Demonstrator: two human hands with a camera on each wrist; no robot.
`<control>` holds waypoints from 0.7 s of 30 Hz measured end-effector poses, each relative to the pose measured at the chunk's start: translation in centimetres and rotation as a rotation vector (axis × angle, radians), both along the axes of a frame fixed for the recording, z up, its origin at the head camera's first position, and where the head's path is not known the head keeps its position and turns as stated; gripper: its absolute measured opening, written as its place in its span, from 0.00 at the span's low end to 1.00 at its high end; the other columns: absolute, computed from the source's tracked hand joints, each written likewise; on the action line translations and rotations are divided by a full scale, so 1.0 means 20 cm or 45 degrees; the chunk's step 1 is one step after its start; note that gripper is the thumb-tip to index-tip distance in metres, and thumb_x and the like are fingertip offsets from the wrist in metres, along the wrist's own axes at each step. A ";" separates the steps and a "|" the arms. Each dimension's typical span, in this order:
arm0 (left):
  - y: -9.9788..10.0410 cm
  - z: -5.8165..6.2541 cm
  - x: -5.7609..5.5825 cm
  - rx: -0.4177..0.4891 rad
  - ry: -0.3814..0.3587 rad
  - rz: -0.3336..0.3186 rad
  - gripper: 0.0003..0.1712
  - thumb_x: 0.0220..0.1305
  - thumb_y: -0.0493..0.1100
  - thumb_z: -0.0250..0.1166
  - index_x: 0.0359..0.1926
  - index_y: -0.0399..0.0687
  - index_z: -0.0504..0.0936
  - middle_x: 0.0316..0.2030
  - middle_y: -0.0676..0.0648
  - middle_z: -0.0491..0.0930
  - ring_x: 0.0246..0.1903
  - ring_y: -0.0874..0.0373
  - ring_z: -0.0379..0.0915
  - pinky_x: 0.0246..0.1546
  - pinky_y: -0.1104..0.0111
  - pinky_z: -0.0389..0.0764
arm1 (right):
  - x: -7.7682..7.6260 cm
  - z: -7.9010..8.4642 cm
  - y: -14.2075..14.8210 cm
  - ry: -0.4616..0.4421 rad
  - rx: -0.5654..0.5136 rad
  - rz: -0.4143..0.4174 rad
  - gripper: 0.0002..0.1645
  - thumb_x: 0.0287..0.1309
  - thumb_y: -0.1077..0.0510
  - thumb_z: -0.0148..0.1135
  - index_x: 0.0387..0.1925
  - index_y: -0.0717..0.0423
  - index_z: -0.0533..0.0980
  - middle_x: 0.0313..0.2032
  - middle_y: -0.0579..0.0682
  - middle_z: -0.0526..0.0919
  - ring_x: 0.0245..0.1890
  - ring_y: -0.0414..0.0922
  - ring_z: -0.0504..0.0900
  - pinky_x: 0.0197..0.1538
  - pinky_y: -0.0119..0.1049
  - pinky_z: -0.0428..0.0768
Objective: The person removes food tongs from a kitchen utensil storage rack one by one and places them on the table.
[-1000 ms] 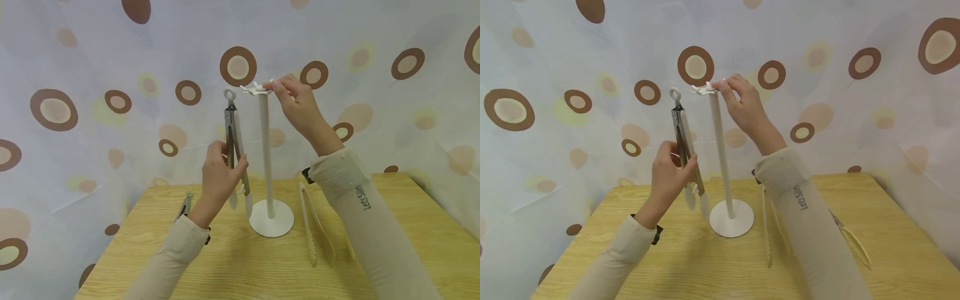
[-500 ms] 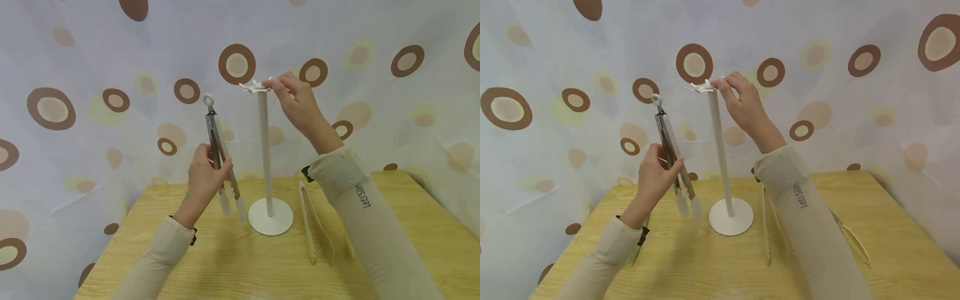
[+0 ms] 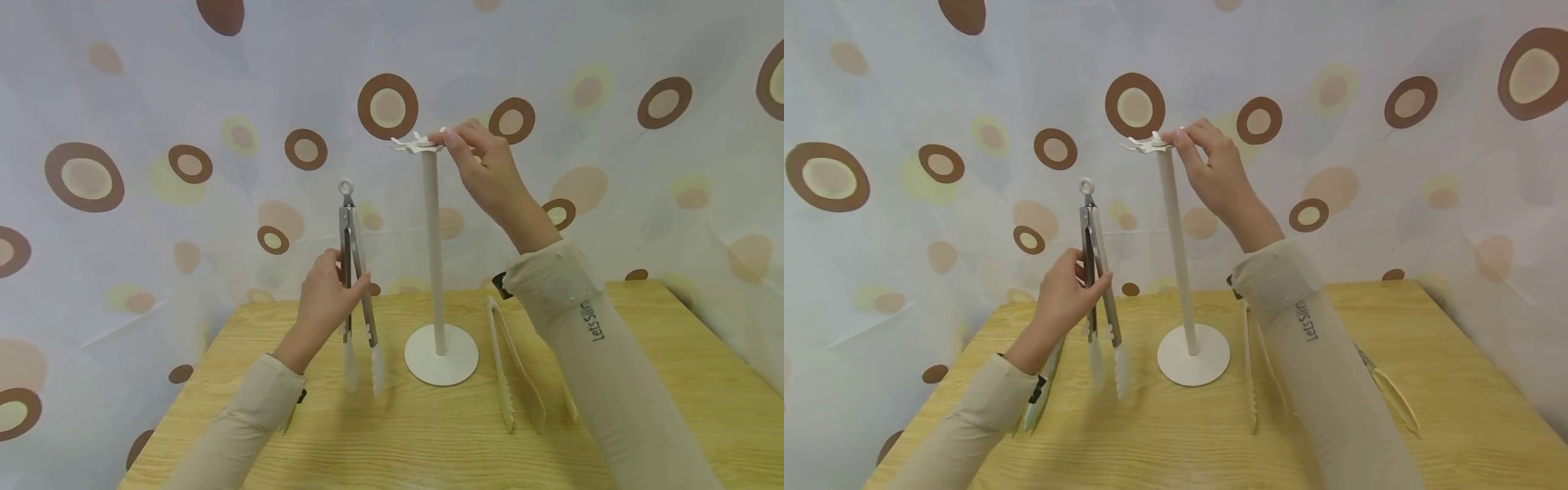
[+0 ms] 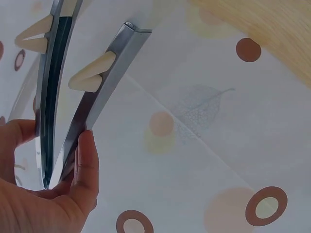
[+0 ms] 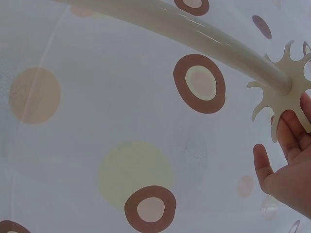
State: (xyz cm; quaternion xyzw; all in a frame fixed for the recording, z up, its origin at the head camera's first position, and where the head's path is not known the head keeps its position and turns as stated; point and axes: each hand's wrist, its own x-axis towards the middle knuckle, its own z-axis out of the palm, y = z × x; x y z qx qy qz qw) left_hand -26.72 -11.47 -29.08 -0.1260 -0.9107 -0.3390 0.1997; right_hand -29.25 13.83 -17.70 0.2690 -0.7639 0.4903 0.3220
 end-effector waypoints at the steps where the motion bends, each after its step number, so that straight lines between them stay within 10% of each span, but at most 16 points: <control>1: -0.01 -0.01 0.00 -0.016 -0.025 0.004 0.26 0.61 0.51 0.64 0.51 0.37 0.71 0.36 0.43 0.71 0.29 0.51 0.69 0.28 0.63 0.73 | 0.00 0.00 0.00 0.000 0.000 0.001 0.20 0.72 0.54 0.47 0.50 0.58 0.81 0.43 0.52 0.78 0.48 0.40 0.71 0.54 0.39 0.66; 21: -0.11 -0.14 -0.09 -0.259 -0.223 0.081 0.24 0.62 0.53 0.63 0.46 0.35 0.75 0.33 0.42 0.73 0.26 0.51 0.70 0.27 0.61 0.73 | 0.01 0.01 -0.01 0.016 -0.010 0.014 0.19 0.71 0.55 0.48 0.50 0.59 0.81 0.44 0.54 0.79 0.49 0.41 0.72 0.56 0.40 0.67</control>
